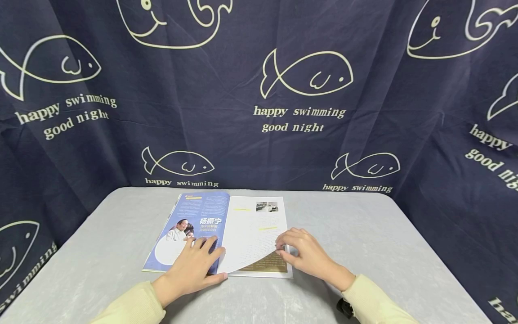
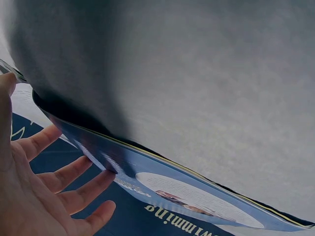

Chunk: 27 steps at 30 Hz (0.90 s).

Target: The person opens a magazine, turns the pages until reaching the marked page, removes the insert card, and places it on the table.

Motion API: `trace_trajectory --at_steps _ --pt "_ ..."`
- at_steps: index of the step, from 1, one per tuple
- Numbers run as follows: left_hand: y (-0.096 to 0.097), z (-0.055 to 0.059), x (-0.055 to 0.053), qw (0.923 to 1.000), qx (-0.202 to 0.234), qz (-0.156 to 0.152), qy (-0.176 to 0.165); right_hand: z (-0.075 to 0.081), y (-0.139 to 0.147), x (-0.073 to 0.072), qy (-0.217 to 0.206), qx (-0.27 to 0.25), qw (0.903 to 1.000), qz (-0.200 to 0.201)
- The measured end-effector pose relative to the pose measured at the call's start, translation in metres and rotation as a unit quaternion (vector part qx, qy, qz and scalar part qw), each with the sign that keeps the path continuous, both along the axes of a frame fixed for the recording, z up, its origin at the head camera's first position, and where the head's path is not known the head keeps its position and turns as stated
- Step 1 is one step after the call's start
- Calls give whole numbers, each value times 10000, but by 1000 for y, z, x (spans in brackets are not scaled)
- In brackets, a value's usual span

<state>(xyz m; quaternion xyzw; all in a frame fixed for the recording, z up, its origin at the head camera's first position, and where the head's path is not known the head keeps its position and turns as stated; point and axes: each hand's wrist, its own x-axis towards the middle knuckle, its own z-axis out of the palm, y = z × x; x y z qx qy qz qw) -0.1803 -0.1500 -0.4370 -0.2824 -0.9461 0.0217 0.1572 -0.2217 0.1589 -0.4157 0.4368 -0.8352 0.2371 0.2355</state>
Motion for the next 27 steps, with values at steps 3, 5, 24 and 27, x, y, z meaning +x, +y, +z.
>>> trace_trajectory --at_steps 3,5,24,27 --pt "0 0 -1 10000 -5 17 21 1 -1 0 4 -22 10000 -21" --pt "1 0 -1 10000 -23 25 24 2 -1 0 1 -28 10000 -40" --pt "1 1 0 10000 17 68 22 3 0 2 -55 -230 9996 -153" --pt "1 1 0 9999 3 106 4 4 1 2 -92 -248 9993 -268"
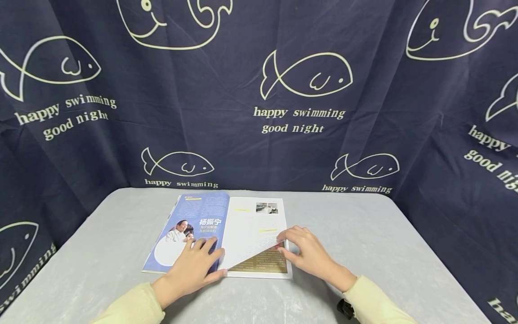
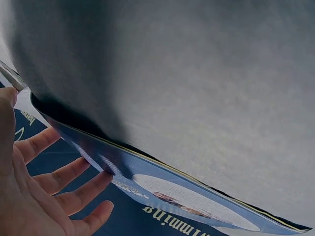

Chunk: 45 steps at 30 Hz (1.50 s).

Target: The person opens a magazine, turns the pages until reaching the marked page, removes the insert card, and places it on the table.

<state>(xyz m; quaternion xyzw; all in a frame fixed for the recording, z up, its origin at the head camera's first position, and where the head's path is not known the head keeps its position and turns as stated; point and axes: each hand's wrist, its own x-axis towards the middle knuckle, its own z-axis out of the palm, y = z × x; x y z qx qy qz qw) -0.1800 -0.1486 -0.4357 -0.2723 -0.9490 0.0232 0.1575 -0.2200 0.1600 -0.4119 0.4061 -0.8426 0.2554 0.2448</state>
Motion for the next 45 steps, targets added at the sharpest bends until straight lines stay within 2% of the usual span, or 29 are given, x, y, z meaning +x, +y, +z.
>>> trace_trajectory --at_steps 5,13,19,25,35,45 --pt "0 0 1 10000 -31 59 24 1 2 0 -37 -48 9999 -111" --pt "-1 -2 1 9998 113 73 -129 1 3 1 -62 -136 9997 -207" --pt "-3 -3 0 9998 193 14 97 2 3 1 -92 -165 9993 -309" --pt "-4 -3 -2 9991 329 -29 282 1 4 0 -54 -106 9996 -243" --pt "-6 -2 -3 9949 568 -317 775 -4 3 3 -516 509 9970 -288" --pt "-6 -2 -7 9888 781 -514 1161 -6 4 8 -1019 1333 9853 -315"
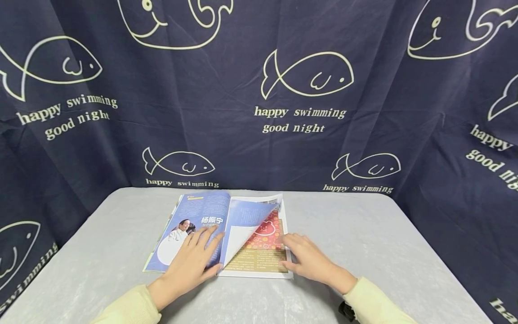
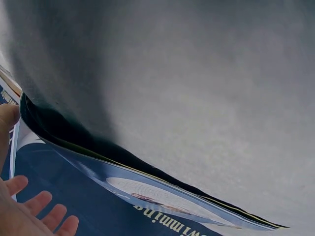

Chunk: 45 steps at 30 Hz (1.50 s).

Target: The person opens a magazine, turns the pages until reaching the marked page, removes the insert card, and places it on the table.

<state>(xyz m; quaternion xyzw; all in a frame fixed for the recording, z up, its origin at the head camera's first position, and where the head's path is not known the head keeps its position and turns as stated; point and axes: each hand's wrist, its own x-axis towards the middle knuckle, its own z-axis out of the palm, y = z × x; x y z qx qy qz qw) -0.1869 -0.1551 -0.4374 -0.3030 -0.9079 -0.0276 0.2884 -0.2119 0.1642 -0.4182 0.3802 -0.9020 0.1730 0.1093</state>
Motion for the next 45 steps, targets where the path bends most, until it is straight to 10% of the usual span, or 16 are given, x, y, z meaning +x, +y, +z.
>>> trace_trajectory --at_steps 45 --pt "1 -4 -1 9974 -413 -579 -65 -1 1 -19 15 128 9999 -9"
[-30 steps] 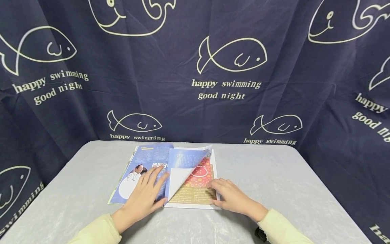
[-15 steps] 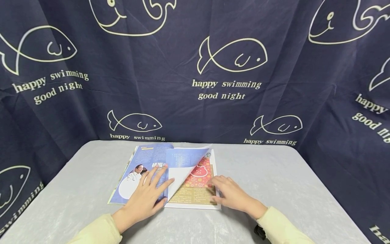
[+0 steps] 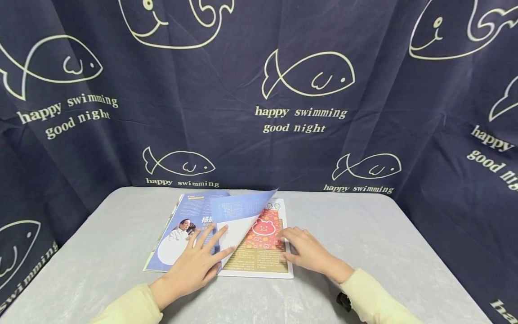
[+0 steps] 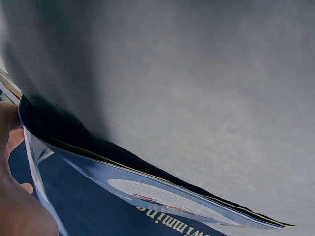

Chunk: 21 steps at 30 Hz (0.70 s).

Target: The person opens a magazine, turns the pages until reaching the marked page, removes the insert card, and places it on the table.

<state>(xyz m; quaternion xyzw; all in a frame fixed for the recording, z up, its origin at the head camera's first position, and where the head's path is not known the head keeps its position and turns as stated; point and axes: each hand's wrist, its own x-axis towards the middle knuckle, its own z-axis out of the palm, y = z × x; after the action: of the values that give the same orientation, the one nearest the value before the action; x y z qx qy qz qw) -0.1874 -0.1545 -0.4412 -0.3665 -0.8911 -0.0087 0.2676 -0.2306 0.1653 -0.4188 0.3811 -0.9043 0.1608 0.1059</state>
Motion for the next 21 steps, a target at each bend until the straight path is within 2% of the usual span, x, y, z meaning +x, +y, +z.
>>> trace_trajectory --at_steps 13,21 --pt "-1 -2 2 9999 66 123 43 1 1 -16 -90 -47 9999 -132" --pt "-2 -3 3 9993 -92 303 -198 2 1 -29 -107 -113 9996 -228"
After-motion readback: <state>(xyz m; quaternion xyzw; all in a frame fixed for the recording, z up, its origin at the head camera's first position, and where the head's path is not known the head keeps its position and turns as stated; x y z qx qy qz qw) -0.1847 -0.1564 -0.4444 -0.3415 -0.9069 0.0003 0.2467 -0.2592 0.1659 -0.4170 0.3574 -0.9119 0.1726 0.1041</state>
